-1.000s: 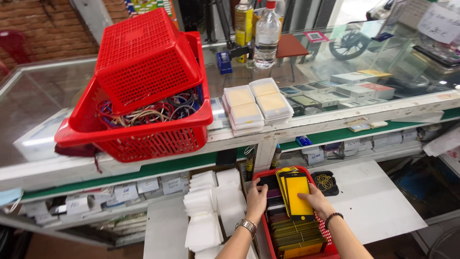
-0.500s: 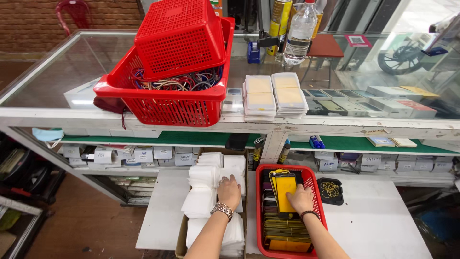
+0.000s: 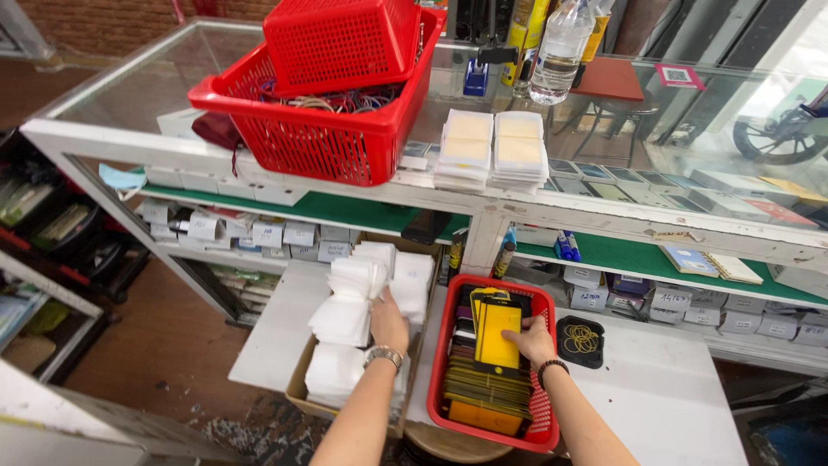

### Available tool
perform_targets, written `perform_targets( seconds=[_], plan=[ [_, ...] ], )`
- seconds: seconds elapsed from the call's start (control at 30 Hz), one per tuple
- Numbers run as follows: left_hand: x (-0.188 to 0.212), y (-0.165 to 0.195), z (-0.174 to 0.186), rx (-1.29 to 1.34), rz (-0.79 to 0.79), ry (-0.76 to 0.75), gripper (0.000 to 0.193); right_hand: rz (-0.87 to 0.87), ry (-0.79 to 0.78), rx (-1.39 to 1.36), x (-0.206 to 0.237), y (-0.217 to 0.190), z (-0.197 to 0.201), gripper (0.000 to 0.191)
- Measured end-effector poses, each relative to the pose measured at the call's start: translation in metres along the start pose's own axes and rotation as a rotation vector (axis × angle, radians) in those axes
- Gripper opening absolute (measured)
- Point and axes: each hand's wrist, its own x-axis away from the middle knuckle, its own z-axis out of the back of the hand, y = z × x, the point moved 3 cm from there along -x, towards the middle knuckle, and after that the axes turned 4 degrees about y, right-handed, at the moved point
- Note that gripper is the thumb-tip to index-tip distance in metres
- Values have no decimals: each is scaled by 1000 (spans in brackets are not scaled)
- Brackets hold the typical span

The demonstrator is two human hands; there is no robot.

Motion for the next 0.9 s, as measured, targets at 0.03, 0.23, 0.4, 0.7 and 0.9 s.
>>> perform_targets(
  seconds=[0.03, 0.23, 0.4, 0.7, 0.9],
  plan=[
    [2, -1, -1, 87, 16, 46, 83, -39, -39, -75, -1, 3, 2, 66],
    [-19, -15, 10, 747, 203, -85, 78, -205, -387, -341, -4, 8, 4, 38],
    [-39, 8, 24, 1123, 288, -301, 110, -118, -381, -673, 12, -23, -3, 40],
    [6, 54, -40, 1400, 589, -578, 69, -6, -502, -622, 28, -26, 1, 46],
    [9, 70, -56, 1023, 106, -613, 36, 319, -191, -709, -18, 1, 66, 43]
  ],
)
